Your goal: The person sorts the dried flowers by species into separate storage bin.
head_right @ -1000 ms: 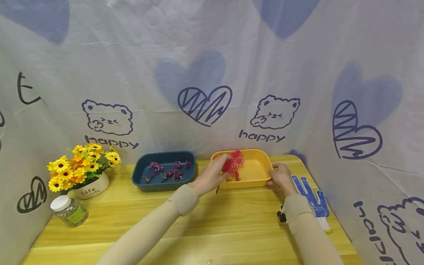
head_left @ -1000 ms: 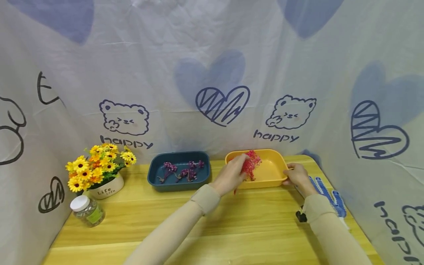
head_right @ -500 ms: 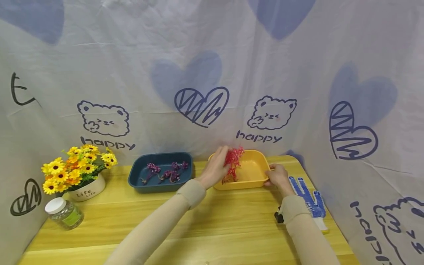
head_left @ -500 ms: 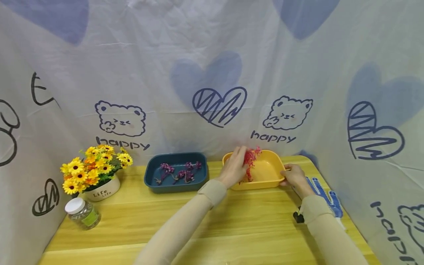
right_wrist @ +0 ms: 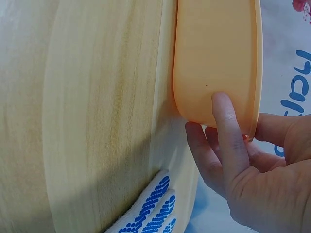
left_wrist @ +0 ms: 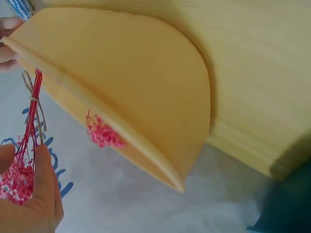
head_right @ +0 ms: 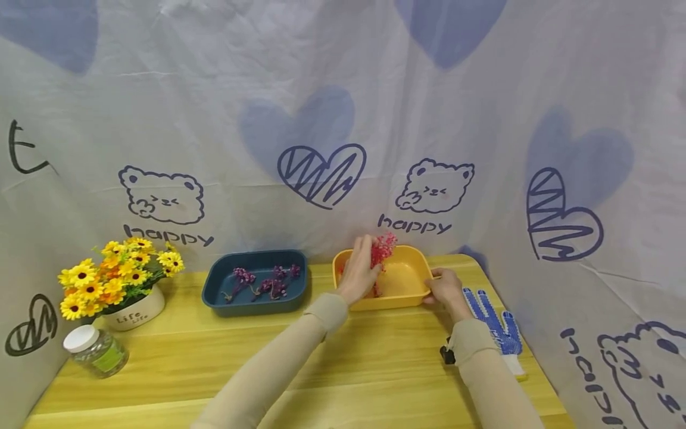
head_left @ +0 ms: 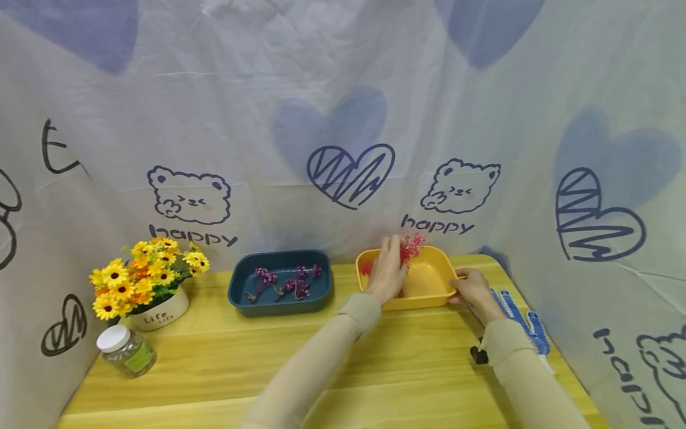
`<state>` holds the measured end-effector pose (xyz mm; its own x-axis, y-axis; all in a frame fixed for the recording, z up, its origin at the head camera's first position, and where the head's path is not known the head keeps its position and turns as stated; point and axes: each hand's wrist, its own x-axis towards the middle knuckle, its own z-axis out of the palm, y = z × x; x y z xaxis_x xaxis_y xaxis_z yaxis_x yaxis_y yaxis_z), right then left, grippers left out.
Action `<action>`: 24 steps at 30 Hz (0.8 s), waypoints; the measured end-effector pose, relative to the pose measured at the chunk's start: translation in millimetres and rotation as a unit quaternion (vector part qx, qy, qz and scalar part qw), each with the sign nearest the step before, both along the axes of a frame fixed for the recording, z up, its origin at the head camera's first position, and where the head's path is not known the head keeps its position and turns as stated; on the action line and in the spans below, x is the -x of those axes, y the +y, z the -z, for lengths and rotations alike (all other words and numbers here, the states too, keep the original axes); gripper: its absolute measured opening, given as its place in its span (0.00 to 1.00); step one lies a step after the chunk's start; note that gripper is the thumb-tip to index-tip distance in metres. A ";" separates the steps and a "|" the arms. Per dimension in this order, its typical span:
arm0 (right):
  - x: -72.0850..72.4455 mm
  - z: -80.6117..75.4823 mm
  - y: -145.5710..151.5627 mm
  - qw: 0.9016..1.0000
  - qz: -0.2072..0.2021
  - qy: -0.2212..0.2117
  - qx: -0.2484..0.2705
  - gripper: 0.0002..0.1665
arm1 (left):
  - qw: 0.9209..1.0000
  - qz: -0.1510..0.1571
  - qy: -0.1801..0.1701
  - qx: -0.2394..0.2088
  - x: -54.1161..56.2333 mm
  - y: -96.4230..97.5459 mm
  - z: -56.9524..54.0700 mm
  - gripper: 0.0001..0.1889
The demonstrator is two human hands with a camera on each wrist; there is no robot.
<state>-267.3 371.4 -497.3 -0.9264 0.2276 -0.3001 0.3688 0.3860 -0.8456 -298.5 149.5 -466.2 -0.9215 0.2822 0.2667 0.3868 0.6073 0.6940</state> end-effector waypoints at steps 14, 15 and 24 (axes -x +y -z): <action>-0.5 0.7 -5.6 1.000 -0.009 0.005 0.005 0.28 | 0.998 -0.013 0.027 0.051 0.3 16.7 22.9 0.23; -0.1 0.4 -5.8 1.000 -0.010 0.007 0.005 0.28 | 0.998 -0.012 0.026 0.052 0.1 17.5 23.4 0.23; 1.8 -0.2 -8.6 1.000 -0.006 -0.006 0.000 0.28 | 0.999 0.000 -0.014 0.043 -2.1 17.6 30.4 0.28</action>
